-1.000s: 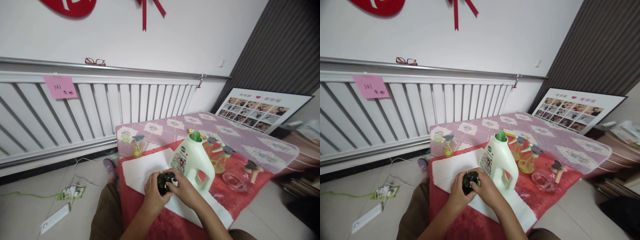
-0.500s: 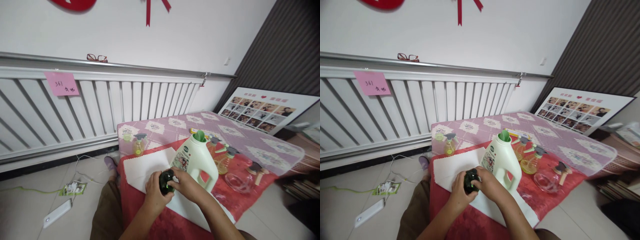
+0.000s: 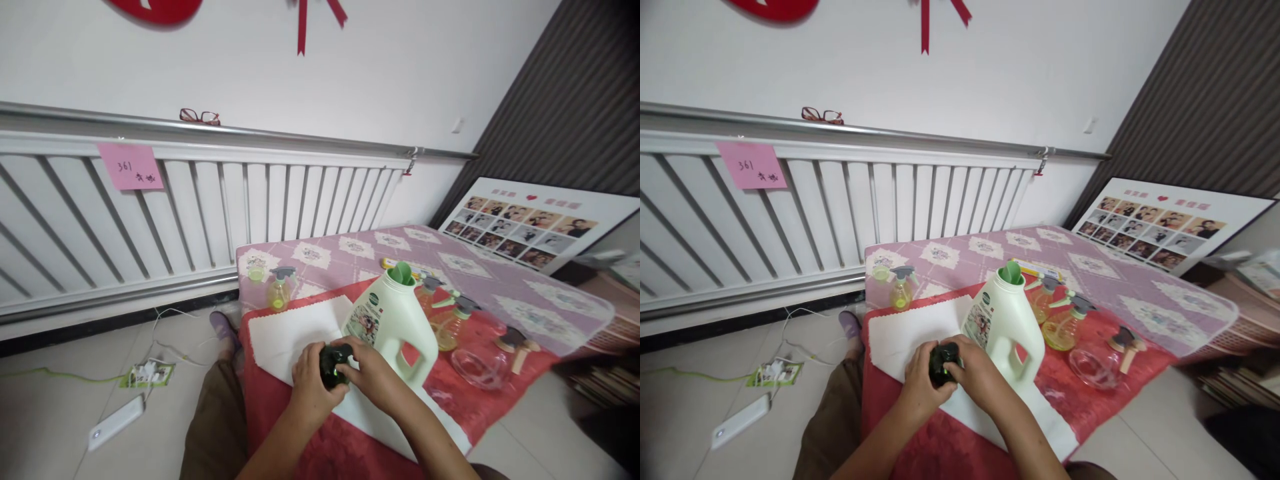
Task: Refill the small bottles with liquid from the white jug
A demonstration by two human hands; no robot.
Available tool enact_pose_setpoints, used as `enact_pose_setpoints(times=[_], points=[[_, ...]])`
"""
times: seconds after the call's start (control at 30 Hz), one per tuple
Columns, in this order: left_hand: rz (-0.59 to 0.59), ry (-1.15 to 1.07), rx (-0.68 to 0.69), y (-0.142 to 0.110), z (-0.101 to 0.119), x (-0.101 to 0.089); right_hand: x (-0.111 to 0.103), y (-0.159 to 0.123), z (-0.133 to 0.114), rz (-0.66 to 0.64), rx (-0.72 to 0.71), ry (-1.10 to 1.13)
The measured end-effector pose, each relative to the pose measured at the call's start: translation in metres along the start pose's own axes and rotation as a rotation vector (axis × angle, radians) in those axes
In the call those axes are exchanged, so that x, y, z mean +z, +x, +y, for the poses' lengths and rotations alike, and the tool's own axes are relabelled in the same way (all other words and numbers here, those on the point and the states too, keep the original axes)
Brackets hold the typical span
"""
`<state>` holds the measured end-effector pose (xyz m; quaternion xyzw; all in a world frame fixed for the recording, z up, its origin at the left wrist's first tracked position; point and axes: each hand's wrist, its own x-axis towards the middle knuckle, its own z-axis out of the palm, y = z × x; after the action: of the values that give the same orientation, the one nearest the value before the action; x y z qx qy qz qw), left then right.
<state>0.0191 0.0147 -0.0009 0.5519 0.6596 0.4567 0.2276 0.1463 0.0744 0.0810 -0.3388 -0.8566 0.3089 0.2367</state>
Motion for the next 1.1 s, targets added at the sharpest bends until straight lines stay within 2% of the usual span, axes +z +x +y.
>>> enact_pose_setpoints(times=[0.13, 0.23, 0.5, 0.7, 0.77, 0.87, 0.93, 0.97, 1.03, 1.1], points=[[-0.006, 0.000, -0.008, 0.000, 0.000, 0.000, -0.007, 0.007, -0.005, -0.086, 0.021, -0.057], [-0.002, -0.007, -0.018, 0.000, 0.001, 0.000, -0.007, 0.010, -0.006, -0.090, 0.055, -0.116], [-0.001, -0.015, -0.018, 0.000, 0.001, -0.001, 0.005, 0.007, -0.006, 0.041, 0.164, -0.202], [-0.009, -0.049, -0.030, -0.001, -0.001, 0.002, 0.022, 0.001, -0.006, 0.210, 0.251, -0.255], [-0.048, -0.095, -0.031, 0.000, -0.003, -0.003, 0.028, -0.001, -0.005, 0.261, 0.261, -0.261], [-0.204, -0.207, -0.016, 0.005, -0.007, -0.019, 0.035, -0.002, -0.002, 0.325, 0.261, -0.253], [-0.302, -0.284, -0.055, 0.010, -0.007, -0.032, 0.040, -0.002, 0.001, 0.365, 0.257, -0.240], [-0.310, -0.308, -0.090, 0.013, -0.005, -0.037, 0.042, -0.003, 0.002, 0.385, 0.255, -0.232], [-0.236, -0.320, -0.149, 0.017, 0.002, -0.044, 0.047, -0.003, 0.003, 0.424, 0.254, -0.212], [-0.126, -0.282, -0.141, 0.020, 0.013, -0.043, 0.051, -0.004, 0.004, 0.461, 0.256, -0.190]])
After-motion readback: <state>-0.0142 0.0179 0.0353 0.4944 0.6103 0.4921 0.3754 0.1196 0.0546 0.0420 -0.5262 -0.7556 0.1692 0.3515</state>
